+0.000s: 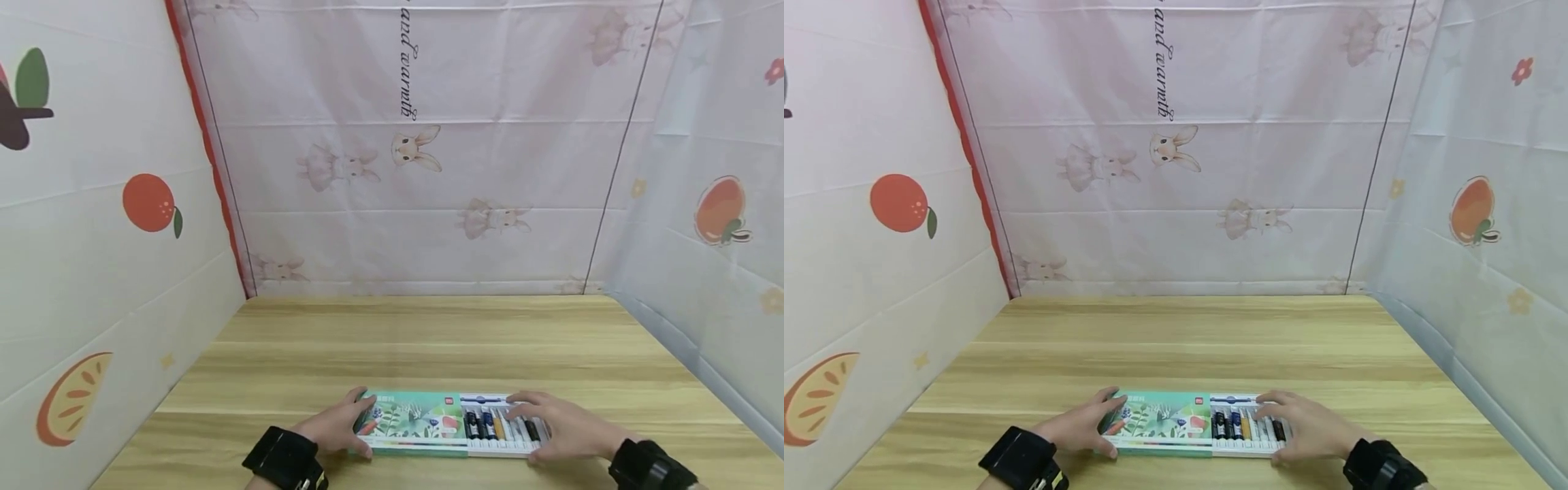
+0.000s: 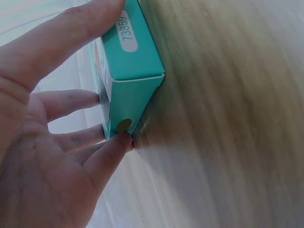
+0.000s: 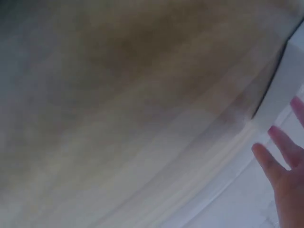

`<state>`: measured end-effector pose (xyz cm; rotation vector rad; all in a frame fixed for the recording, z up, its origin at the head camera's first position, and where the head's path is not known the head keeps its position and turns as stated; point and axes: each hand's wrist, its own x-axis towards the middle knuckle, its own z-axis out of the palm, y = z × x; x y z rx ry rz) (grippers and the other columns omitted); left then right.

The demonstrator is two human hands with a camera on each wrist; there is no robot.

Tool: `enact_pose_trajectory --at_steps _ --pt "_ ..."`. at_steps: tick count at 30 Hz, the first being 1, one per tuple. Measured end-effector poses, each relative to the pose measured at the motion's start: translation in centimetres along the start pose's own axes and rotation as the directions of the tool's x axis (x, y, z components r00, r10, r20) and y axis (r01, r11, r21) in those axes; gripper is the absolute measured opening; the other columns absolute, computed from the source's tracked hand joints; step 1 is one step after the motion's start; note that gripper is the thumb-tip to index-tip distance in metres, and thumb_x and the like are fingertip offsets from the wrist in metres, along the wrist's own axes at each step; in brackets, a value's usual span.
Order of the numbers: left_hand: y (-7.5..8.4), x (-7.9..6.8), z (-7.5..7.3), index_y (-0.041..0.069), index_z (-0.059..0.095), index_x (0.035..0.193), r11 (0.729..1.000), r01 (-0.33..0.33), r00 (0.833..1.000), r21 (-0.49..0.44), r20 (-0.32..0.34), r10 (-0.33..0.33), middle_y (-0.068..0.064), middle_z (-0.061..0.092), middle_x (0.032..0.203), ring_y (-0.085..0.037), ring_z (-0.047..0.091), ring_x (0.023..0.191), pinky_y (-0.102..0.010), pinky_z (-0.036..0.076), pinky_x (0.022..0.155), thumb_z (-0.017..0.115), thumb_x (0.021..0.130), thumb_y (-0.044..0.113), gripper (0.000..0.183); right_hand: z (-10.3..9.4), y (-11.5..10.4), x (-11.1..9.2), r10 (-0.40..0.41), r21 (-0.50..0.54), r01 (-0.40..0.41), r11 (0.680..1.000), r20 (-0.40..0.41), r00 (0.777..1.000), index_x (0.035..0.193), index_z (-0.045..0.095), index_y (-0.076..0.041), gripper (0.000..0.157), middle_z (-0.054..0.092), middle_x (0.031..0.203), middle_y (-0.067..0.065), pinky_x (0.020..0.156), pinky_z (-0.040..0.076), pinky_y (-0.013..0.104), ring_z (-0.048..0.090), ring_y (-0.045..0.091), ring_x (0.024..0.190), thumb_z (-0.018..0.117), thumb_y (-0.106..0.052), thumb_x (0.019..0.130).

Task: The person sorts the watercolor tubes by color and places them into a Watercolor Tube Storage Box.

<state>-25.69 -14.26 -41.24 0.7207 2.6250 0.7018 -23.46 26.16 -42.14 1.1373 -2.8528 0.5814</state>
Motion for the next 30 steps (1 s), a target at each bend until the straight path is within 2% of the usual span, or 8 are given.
enact_pose_trajectory --at_steps 3,6,9,16,20,30 --pt "0.0 0.0 -0.1 -0.002 0.035 0.144 1.0 -0.003 1.0 -0.003 0.002 0.003 -0.032 0.022 0.153 -0.049 0.041 0.129 -0.06 0.044 0.1 0.08 0.071 0.026 0.09 0.0 0.4 -0.2 0.006 0.047 -0.006 0.999 0.01 1.0 0.116 0.063 -0.026 0.05 0.048 0.139 0.027 0.084 0.044 0.074 0.046 0.055 0.119 0.075 -0.042 0.07" --pt "0.0 -0.1 -0.3 -0.002 0.035 0.144 1.0 -0.004 1.0 -0.003 0.006 0.004 -0.031 0.022 0.153 -0.048 0.041 0.129 -0.06 0.045 0.099 0.08 0.071 0.025 0.09 -0.2 0.5 -0.1 0.037 0.11 -0.043 0.993 0.056 0.998 0.117 0.064 -0.026 0.049 0.042 0.143 0.031 0.086 0.04 0.077 0.041 0.058 0.122 0.074 -0.041 0.072" --pt "0.1 -0.2 -0.4 -0.002 0.035 0.144 1.0 -0.005 1.0 -0.005 0.009 0.005 -0.031 0.022 0.153 -0.048 0.041 0.129 -0.06 0.045 0.099 0.08 0.071 0.024 0.09 -0.4 0.5 0.2 0.06 0.151 -0.075 0.986 0.103 0.993 0.118 0.064 -0.024 0.05 0.042 0.144 0.032 0.089 0.039 0.076 0.039 0.059 0.123 0.074 -0.041 0.072" --pt "0.6 0.3 -0.2 -0.003 0.037 0.143 1.0 0.004 1.0 0.022 -0.014 -0.004 -0.032 0.025 0.152 -0.048 0.041 0.129 -0.061 0.043 0.101 0.081 0.068 0.024 0.091 -0.9 0.4 0.9 0.046 0.17 -0.07 0.983 0.141 0.989 0.117 0.066 -0.02 0.052 0.04 0.143 0.035 0.09 0.038 0.077 0.038 0.06 0.123 0.077 -0.037 0.069" --pt "0.9 0.7 0.1 -0.002 0.037 0.143 0.999 0.007 1.0 0.054 -0.018 -0.006 -0.032 0.026 0.152 -0.047 0.044 0.127 -0.059 0.045 0.101 0.081 0.068 0.027 0.091 -0.7 0.5 1.2 0.058 0.176 -0.085 0.981 0.155 0.986 0.117 0.066 -0.022 0.052 0.04 0.144 0.032 0.091 0.038 0.076 0.038 0.058 0.125 0.077 -0.039 0.07" --pt "1.5 1.1 0.4 -0.002 0.035 0.144 0.998 -0.019 1.0 0.058 0.014 0.018 -0.032 0.024 0.153 -0.046 0.046 0.126 -0.056 0.047 0.099 0.079 0.071 0.028 0.091 -0.5 0.3 1.0 0.089 0.155 -0.113 0.981 0.149 0.985 0.119 0.065 -0.022 0.054 0.04 0.145 0.031 0.093 0.038 0.075 0.038 0.057 0.126 0.076 -0.041 0.07"
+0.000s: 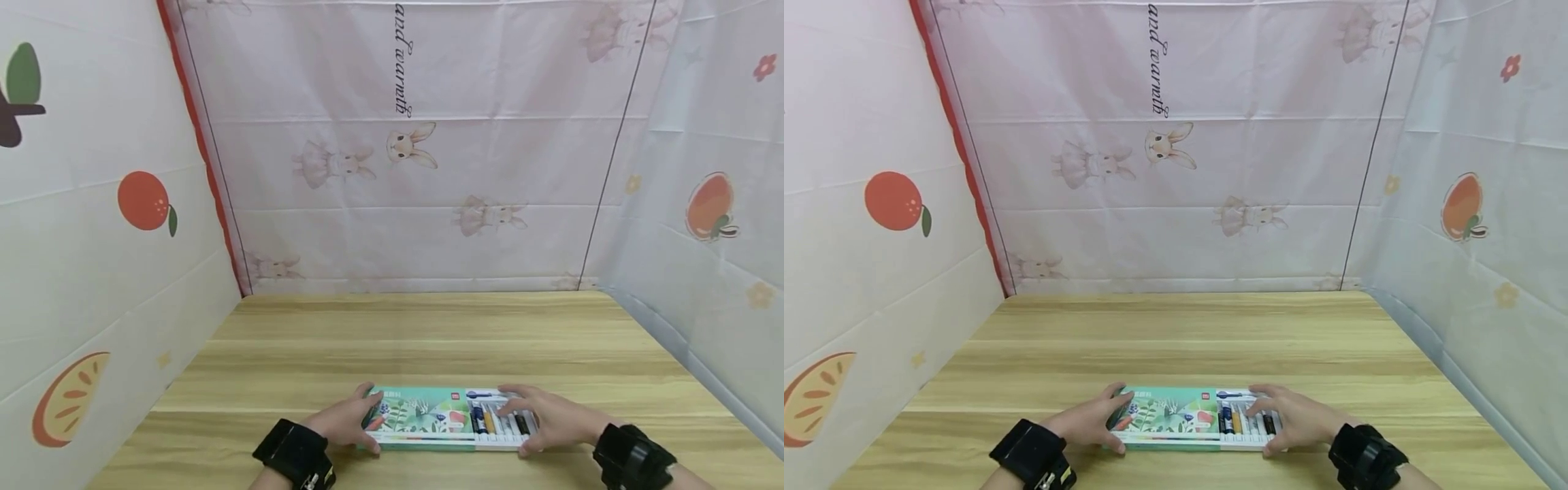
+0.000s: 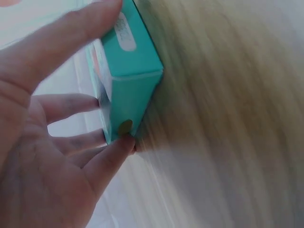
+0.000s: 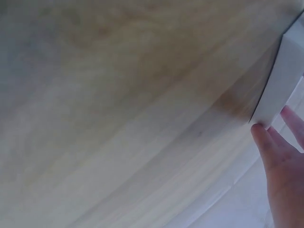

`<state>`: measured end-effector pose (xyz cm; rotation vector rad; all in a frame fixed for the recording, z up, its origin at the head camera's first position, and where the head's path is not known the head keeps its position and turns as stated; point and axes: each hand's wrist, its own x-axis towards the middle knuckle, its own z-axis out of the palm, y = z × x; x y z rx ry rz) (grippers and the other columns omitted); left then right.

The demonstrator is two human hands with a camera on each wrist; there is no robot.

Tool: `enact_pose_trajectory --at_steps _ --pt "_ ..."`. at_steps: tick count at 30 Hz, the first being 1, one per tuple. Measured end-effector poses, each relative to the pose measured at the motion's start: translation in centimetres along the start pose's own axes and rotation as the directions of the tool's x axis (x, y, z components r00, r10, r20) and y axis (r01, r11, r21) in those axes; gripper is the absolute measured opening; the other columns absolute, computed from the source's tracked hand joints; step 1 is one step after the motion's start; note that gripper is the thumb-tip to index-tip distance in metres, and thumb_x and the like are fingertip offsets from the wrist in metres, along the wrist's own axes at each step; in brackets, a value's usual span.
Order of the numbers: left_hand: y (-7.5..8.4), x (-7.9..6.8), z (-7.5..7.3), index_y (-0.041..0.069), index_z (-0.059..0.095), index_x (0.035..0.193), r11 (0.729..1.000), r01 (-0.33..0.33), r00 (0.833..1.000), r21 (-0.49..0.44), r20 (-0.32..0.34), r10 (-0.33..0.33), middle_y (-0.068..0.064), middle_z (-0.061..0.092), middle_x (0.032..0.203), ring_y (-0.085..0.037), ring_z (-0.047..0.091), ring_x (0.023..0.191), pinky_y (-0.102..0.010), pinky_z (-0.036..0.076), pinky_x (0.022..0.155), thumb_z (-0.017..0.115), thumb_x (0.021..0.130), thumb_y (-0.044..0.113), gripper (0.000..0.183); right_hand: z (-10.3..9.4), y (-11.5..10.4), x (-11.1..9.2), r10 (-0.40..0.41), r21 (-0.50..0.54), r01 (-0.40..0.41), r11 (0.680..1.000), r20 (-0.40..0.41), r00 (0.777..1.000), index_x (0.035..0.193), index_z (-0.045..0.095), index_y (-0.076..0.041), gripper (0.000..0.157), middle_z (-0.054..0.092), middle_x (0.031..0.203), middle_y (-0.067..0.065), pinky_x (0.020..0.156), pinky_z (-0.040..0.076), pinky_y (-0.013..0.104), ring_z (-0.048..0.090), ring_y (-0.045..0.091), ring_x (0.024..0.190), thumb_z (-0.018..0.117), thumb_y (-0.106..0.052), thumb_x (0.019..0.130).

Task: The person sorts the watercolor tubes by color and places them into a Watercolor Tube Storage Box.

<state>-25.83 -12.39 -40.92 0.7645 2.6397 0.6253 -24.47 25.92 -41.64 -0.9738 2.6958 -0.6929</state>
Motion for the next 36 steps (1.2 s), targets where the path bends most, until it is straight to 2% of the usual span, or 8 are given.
enact_pose_trajectory --at_steps 4,7,9,11,18,25,29,36 --pt "-0.9 -0.5 -0.4 0.001 0.034 0.145 0.999 -0.038 0.999 -0.031 0.018 0.039 -0.032 0.02 0.155 -0.048 0.034 0.135 -0.062 0.04 0.104 0.078 0.071 0.032 0.092 -0.2 -0.5 -0.2 0.024 -0.036 -0.024 0.999 0.004 1.0 0.134 0.053 -0.015 0.072 0.039 0.147 0.029 0.094 0.038 0.074 0.039 0.054 0.127 0.074 -0.044 0.072" --pt "-1.8 -1.1 -0.7 0.002 0.035 0.145 0.994 -0.072 0.997 -0.081 0.035 0.075 -0.031 0.017 0.157 -0.05 0.018 0.141 -0.068 0.028 0.109 0.077 0.072 0.031 0.09 -0.5 -0.6 -0.6 0.069 -0.062 -0.068 0.996 0.013 0.998 0.143 0.039 -0.006 0.09 0.041 0.147 0.029 0.095 0.038 0.073 0.041 0.052 0.128 0.075 -0.044 0.07" --pt "-2.4 -1.5 -0.8 0.003 0.036 0.145 0.99 -0.075 0.996 -0.122 0.044 0.081 -0.029 0.017 0.158 -0.05 0.012 0.143 -0.072 0.022 0.11 0.077 0.072 0.028 0.087 -0.6 -0.4 -1.1 0.078 -0.079 -0.077 0.994 0.01 0.997 0.143 0.037 -0.001 0.093 0.043 0.146 0.029 0.095 0.039 0.072 0.043 0.052 0.126 0.076 -0.042 0.069" --pt "-2.8 -1.8 -0.9 0.005 0.038 0.145 0.987 -0.066 0.996 -0.145 0.044 0.073 -0.026 0.02 0.159 -0.049 0.01 0.144 -0.073 0.02 0.109 0.077 0.073 0.026 0.085 -0.7 -0.1 -1.4 0.075 -0.082 -0.074 0.994 0.006 0.997 0.141 0.04 -0.002 0.091 0.043 0.145 0.03 0.093 0.039 0.073 0.043 0.054 0.125 0.076 -0.042 0.068" --pt "-3.1 -1.8 -1.3 0.007 0.041 0.144 0.984 -0.07 0.997 -0.161 0.032 0.076 -0.023 0.025 0.158 -0.047 0.014 0.144 -0.071 0.023 0.11 0.077 0.073 0.027 0.082 -0.7 1.0 -1.5 0.059 -0.063 -0.058 0.996 0.02 0.998 0.136 0.054 -0.019 0.073 0.038 0.149 0.03 0.091 0.038 0.076 0.039 0.058 0.126 0.072 -0.05 0.072" --pt "-3.3 -1.6 -1.6 0.004 0.04 0.144 0.974 -0.091 0.994 -0.208 0.034 0.1 -0.026 0.024 0.158 -0.047 0.013 0.144 -0.07 0.021 0.111 0.076 0.073 0.025 0.082 -0.7 0.9 -0.8 0.047 -0.109 -0.044 0.993 0.023 0.999 0.135 0.055 -0.019 0.075 0.042 0.146 0.028 0.094 0.043 0.068 0.045 0.052 0.123 0.07 -0.055 0.071" --pt "-3.0 -1.4 -1.5 0.005 0.041 0.143 0.978 -0.085 0.995 -0.191 0.027 0.092 -0.026 0.025 0.157 -0.047 0.015 0.144 -0.069 0.021 0.111 0.077 0.072 0.027 0.083 -0.6 0.5 -0.3 0.039 -0.139 -0.035 0.99 0.026 0.999 0.135 0.056 -0.02 0.076 0.044 0.146 0.026 0.094 0.045 0.064 0.048 0.047 0.123 0.068 -0.058 0.07" --pt "-2.6 -1.3 -1.4 0.004 0.043 0.142 0.988 -0.077 0.997 -0.13 0.017 0.08 -0.025 0.028 0.156 -0.045 0.019 0.143 -0.067 0.024 0.112 0.078 0.071 0.028 0.083 -0.3 -0.2 0.4 0.003 -0.135 0.001 0.991 0.028 1.0 0.135 0.056 -0.018 0.077 0.044 0.145 0.027 0.091 0.046 0.065 0.049 0.048 0.122 0.069 -0.058 0.07"
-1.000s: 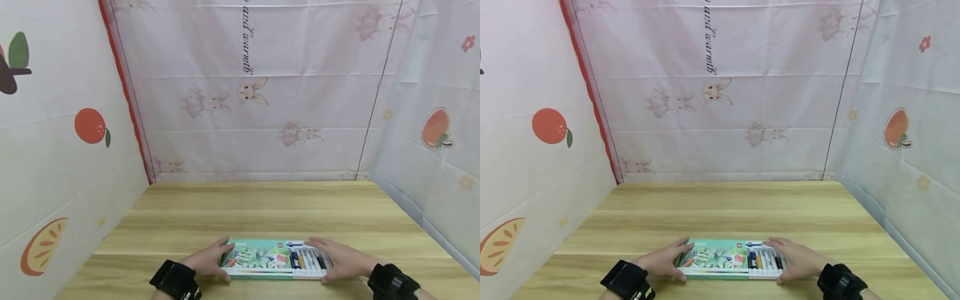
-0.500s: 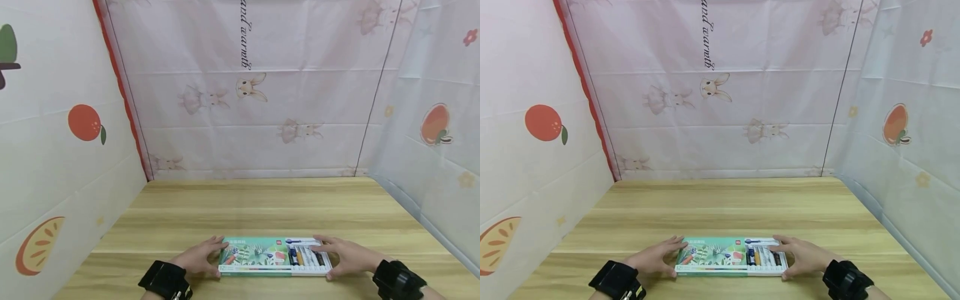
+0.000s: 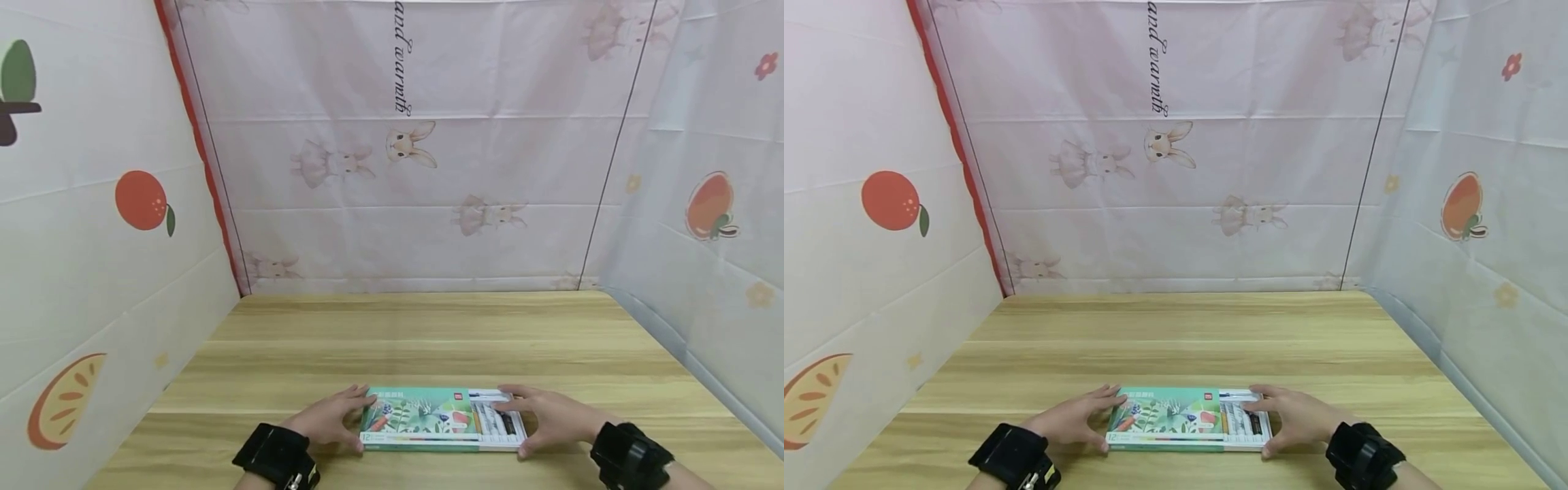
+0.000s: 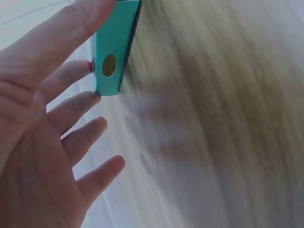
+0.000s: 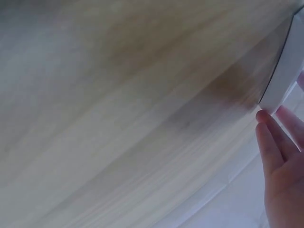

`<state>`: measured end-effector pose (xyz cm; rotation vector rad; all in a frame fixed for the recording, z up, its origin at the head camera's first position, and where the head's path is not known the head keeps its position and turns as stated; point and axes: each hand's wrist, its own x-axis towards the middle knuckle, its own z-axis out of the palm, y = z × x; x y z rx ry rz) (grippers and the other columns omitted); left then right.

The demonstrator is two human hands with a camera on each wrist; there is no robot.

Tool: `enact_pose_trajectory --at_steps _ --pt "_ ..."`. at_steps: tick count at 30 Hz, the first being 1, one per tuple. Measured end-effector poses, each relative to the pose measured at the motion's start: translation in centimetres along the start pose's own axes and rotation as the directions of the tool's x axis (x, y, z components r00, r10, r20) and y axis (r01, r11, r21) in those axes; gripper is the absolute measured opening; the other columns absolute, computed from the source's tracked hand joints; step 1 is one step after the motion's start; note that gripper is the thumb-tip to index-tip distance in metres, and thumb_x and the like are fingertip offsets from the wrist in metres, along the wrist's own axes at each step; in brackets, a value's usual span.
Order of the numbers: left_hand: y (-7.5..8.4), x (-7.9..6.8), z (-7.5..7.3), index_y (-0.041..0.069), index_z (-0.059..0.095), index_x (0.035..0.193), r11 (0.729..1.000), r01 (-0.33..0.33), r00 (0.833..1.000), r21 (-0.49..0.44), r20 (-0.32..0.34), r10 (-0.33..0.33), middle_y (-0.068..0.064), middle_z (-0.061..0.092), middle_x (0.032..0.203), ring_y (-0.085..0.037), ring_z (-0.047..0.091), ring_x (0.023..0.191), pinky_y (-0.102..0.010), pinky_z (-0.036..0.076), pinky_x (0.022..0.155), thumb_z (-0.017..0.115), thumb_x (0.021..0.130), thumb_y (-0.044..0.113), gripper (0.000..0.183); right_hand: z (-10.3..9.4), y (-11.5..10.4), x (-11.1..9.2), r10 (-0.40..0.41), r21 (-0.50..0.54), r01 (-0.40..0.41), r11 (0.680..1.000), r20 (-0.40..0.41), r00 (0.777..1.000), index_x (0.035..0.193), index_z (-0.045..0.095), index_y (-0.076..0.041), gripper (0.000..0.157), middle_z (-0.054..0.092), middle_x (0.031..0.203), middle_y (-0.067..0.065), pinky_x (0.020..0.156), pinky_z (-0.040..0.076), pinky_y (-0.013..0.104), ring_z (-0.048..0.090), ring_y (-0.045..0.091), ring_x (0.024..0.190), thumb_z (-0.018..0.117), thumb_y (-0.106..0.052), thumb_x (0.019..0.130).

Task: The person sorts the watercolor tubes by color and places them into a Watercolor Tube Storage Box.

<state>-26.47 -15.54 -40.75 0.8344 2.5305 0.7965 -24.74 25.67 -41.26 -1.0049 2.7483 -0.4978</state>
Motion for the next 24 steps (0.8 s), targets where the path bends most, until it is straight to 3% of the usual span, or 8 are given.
enact_pose_trajectory --at_steps 8,12,15,24 --pt "-0.2 0.0 0.1 0.004 0.044 0.141 1.0 0.009 1.0 -0.014 0.003 -0.009 -0.025 0.028 0.156 -0.046 0.019 0.143 -0.068 0.024 0.111 0.078 0.07 0.027 0.083 0.4 -0.2 0.5 0.029 0.009 -0.029 1.0 0.009 1.0 0.135 0.055 -0.021 0.077 0.043 0.146 0.026 0.094 0.045 0.066 0.047 0.048 0.124 0.07 -0.058 0.069" --pt "-0.4 0.1 0.4 0.005 0.044 0.142 0.999 0.008 1.0 -0.033 0.01 -0.008 -0.025 0.028 0.156 -0.046 0.019 0.143 -0.069 0.024 0.111 0.078 0.071 0.028 0.082 0.6 -0.1 0.2 0.087 0.052 -0.089 0.995 0.04 0.995 0.144 0.041 -0.014 0.092 0.04 0.149 0.025 0.096 0.042 0.068 0.044 0.048 0.127 0.071 -0.058 0.069" --pt "-0.5 0.2 0.7 0.007 0.044 0.142 0.999 0.013 1.0 -0.038 0.015 -0.012 -0.024 0.029 0.156 -0.047 0.019 0.143 -0.069 0.025 0.11 0.079 0.07 0.027 0.082 0.5 -0.1 -0.1 0.108 0.074 -0.111 0.991 0.05 0.993 0.147 0.029 -0.003 0.105 0.039 0.148 0.029 0.097 0.04 0.069 0.043 0.049 0.128 0.075 -0.053 0.067" --pt "-0.2 0.0 0.3 0.007 0.044 0.142 0.999 0.021 1.0 -0.027 -0.005 -0.021 -0.024 0.029 0.156 -0.046 0.02 0.142 -0.068 0.025 0.111 0.079 0.069 0.027 0.083 0.0 0.3 -0.1 0.074 -0.009 -0.075 0.997 -0.016 0.997 0.14 0.038 0.007 0.106 0.048 0.141 0.032 0.098 0.041 0.066 0.046 0.048 0.125 0.074 -0.058 0.064"
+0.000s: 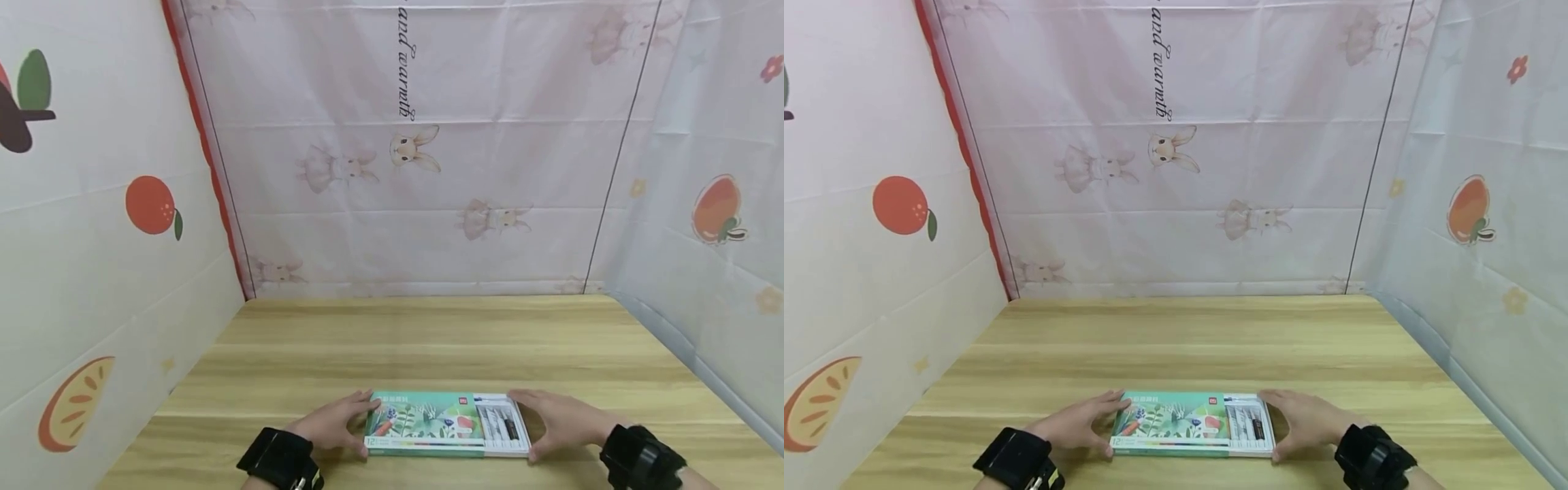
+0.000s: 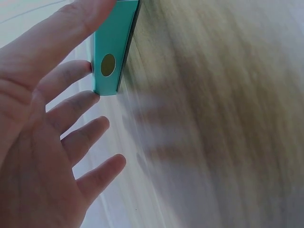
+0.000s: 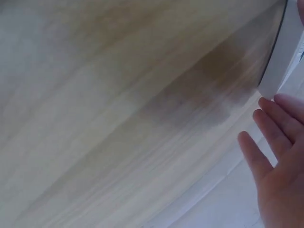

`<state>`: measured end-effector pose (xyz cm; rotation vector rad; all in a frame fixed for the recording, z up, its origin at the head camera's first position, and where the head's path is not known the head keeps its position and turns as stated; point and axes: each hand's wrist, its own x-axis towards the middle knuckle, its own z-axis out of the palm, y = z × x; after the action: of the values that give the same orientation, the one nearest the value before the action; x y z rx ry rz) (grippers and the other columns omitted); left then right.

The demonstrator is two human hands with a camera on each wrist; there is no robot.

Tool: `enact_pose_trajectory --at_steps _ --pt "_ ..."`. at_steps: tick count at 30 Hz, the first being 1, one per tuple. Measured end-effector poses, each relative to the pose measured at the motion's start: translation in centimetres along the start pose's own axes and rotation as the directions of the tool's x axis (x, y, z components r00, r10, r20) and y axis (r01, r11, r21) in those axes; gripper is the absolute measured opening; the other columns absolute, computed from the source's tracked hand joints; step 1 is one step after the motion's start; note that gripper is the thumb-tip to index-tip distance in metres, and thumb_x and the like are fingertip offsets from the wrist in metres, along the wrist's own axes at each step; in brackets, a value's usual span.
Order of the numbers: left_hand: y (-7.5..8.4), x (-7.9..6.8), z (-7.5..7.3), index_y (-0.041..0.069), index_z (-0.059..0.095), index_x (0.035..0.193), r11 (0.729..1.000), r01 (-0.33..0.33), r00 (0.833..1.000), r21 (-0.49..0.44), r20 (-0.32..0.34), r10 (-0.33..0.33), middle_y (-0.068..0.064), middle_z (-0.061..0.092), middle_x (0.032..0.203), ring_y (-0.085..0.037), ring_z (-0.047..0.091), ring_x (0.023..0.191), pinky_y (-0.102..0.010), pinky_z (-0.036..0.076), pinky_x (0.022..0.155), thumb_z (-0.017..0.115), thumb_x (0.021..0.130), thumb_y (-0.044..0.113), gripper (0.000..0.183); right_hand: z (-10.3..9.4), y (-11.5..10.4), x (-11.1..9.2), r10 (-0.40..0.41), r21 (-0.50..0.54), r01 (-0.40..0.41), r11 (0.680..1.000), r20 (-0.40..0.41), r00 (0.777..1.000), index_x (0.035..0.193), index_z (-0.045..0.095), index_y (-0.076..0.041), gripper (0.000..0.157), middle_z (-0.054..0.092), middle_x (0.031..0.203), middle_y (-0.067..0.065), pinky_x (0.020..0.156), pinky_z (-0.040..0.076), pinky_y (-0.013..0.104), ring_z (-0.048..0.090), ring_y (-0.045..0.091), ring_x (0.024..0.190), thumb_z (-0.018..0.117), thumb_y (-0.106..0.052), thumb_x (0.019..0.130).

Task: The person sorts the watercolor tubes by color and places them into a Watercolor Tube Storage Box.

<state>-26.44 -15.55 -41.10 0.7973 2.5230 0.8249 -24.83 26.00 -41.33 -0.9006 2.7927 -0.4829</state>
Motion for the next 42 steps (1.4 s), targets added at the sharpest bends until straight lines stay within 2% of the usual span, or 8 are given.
enact_pose_trajectory --at_steps 6,9,20,26,35,42 --pt "0.2 -0.1 -0.3 0.004 0.043 0.142 1.0 -0.019 1.0 -0.014 0.005 0.019 -0.025 0.026 0.157 -0.046 0.019 0.143 -0.068 0.024 0.111 0.078 0.07 0.025 0.083 -0.3 0.0 0.5 0.023 0.061 -0.023 0.998 0.0 1.0 0.147 0.026 0.002 0.116 0.044 0.143 0.035 0.099 0.04 0.068 0.045 0.05 0.126 0.077 -0.054 0.06" --pt "0.3 0.0 -0.4 0.005 0.043 0.142 1.0 -0.016 1.0 -0.007 0.005 0.016 -0.024 0.027 0.157 -0.045 0.019 0.143 -0.067 0.025 0.111 0.079 0.07 0.026 0.083 -0.4 -0.1 0.6 0.017 0.056 -0.017 0.998 0.001 1.0 0.148 0.023 0.002 0.118 0.043 0.143 0.037 0.098 0.04 0.069 0.046 0.051 0.124 0.078 -0.053 0.06" --pt "0.7 -0.1 -0.4 0.005 0.043 0.142 1.0 -0.011 1.0 0.016 0.008 0.01 -0.025 0.027 0.157 -0.044 0.021 0.143 -0.065 0.027 0.111 0.078 0.071 0.024 0.082 0.0 -0.9 1.5 -0.013 0.027 0.013 1.0 -0.011 1.0 0.149 0.025 -0.002 0.116 0.047 0.141 0.033 0.096 0.044 0.066 0.05 0.048 0.122 0.076 -0.057 0.06" --pt "0.8 -0.1 -0.3 0.004 0.043 0.142 1.0 -0.005 1.0 0.023 0.01 0.005 -0.025 0.028 0.156 -0.045 0.022 0.142 -0.065 0.028 0.111 0.078 0.071 0.023 0.081 0.3 -1.2 2.1 -0.003 0.033 0.003 0.999 0.0 1.0 0.15 0.024 -0.007 0.115 0.047 0.143 0.03 0.097 0.044 0.065 0.05 0.046 0.124 0.075 -0.059 0.06" --pt "0.7 0.0 -0.3 0.004 0.043 0.142 0.999 -0.006 1.0 0.038 0.011 0.006 -0.026 0.028 0.156 -0.045 0.023 0.142 -0.065 0.028 0.11 0.078 0.071 0.023 0.081 0.4 -1.6 2.3 -0.015 0.002 0.015 1.0 -0.024 1.0 0.148 0.028 -0.005 0.115 0.049 0.141 0.031 0.097 0.044 0.065 0.05 0.046 0.123 0.075 -0.06 0.058" --pt "0.7 0.0 -0.3 0.004 0.044 0.141 0.999 -0.003 1.0 0.045 0.01 0.003 -0.026 0.029 0.156 -0.045 0.024 0.142 -0.065 0.028 0.11 0.079 0.07 0.022 0.081 0.4 -2.0 2.2 -0.001 0.029 0.001 1.0 -0.015 1.0 0.148 0.029 -0.004 0.114 0.048 0.141 0.032 0.097 0.043 0.067 0.05 0.047 0.123 0.075 -0.059 0.059"
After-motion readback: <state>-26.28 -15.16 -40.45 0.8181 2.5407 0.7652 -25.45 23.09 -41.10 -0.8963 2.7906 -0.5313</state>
